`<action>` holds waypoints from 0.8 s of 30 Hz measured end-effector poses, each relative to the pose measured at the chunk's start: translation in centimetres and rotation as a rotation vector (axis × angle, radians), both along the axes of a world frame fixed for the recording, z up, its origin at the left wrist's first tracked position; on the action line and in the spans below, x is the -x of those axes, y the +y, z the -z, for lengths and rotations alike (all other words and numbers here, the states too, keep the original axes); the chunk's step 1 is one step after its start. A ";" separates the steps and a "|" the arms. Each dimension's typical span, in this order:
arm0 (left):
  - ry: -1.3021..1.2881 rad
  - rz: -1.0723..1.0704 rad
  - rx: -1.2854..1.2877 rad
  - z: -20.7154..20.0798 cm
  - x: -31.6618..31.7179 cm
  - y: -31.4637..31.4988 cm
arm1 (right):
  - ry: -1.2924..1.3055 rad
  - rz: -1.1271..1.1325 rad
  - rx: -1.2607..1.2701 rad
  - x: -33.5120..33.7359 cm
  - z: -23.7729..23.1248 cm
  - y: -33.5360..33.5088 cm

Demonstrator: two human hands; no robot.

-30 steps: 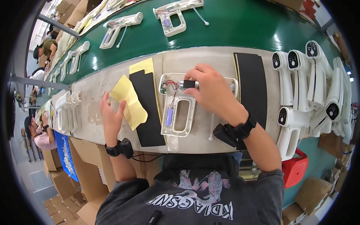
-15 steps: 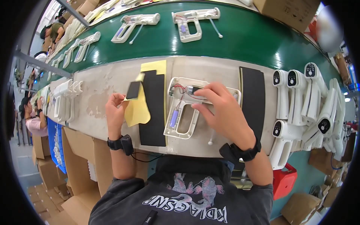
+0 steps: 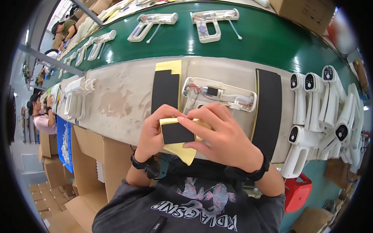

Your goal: The person picks up a white spray gun housing from a stack, removes the top cover, and peels a black adhesive strip from a yellow backing to press it onto the internal components. They then fit the two halves of the housing together and return the assembled unit to the stack.

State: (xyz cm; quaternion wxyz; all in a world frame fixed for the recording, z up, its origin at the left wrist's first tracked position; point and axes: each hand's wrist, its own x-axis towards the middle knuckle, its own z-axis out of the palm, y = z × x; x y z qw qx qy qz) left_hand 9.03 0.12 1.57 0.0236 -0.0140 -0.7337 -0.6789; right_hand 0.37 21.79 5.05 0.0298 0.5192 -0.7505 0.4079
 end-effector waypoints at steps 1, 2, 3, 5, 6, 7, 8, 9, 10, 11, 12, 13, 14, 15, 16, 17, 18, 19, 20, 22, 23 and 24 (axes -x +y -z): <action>-0.075 0.014 -0.009 0.2 0.0 0.5 | -0.017 0.019 0.000 -0.1 0.7 0.2; -0.075 0.034 -0.018 0.5 -0.1 0.9 | -0.035 0.038 -0.002 -0.2 1.2 0.5; -0.122 0.062 -0.044 0.7 -0.3 1.0 | -0.046 0.050 0.020 -0.3 1.5 0.8; -0.131 0.128 -0.004 0.6 -0.8 1.6 | -0.063 0.087 0.033 -0.5 2.3 1.3; -0.132 0.138 -0.009 0.6 -1.2 1.8 | -0.080 0.104 0.056 -0.6 2.7 1.4; -0.169 0.187 -0.027 0.5 -1.8 2.0 | -0.113 0.114 0.070 -0.8 3.0 1.6; -0.207 0.232 -0.042 0.5 -2.1 1.9 | -0.115 0.118 0.067 -1.1 3.6 1.6; -0.226 0.251 -0.051 0.4 -2.2 1.7 | -0.118 0.124 0.072 -1.5 4.3 1.6; -0.228 0.252 -0.052 0.5 -2.1 1.7 | -0.122 0.129 0.077 -1.8 4.7 1.7; -0.241 0.196 0.059 0.8 -2.1 1.5 | -0.156 0.135 0.076 -2.1 4.9 1.7; -0.254 0.139 0.169 0.9 -2.1 1.4 | -0.160 0.130 0.074 -2.2 5.0 1.8; -0.173 0.066 0.195 1.0 -2.0 1.6 | -0.229 0.110 0.096 -2.3 5.1 1.9; -0.178 0.063 0.194 0.8 -2.0 1.6 | -0.298 0.091 0.117 -2.4 5.1 1.9; -0.189 0.103 0.191 0.4 -2.1 1.5 | -0.302 0.087 0.116 -2.6 5.2 1.9; -0.200 0.144 0.186 0.2 -2.2 1.3 | -0.331 0.104 0.099 -2.7 5.2 1.8; -0.203 0.137 0.185 0.3 -2.4 1.2 | -0.359 0.117 0.082 -2.9 5.3 1.7; -0.105 0.154 0.207 0.6 -2.6 1.0 | -0.361 0.109 0.079 -2.9 5.3 1.6; -0.006 0.170 0.229 0.8 -2.8 0.7 | -0.532 0.062 0.059 -2.9 5.2 1.7; -0.009 0.165 0.226 1.1 -3.1 0.2 | -0.704 0.017 0.037 -2.9 5.1 1.7; -0.033 0.275 0.366 1.4 -3.9 -1.0 | -0.787 -0.089 -0.003 -2.4 4.6 1.3; 0.021 0.301 0.280 1.2 -3.9 -1.3 | -0.869 -0.194 -0.038 -2.0 4.3 1.0; 0.016 0.289 0.277 1.0 -4.0 -1.7 | -0.873 -0.204 -0.045 -1.7 4.0 0.6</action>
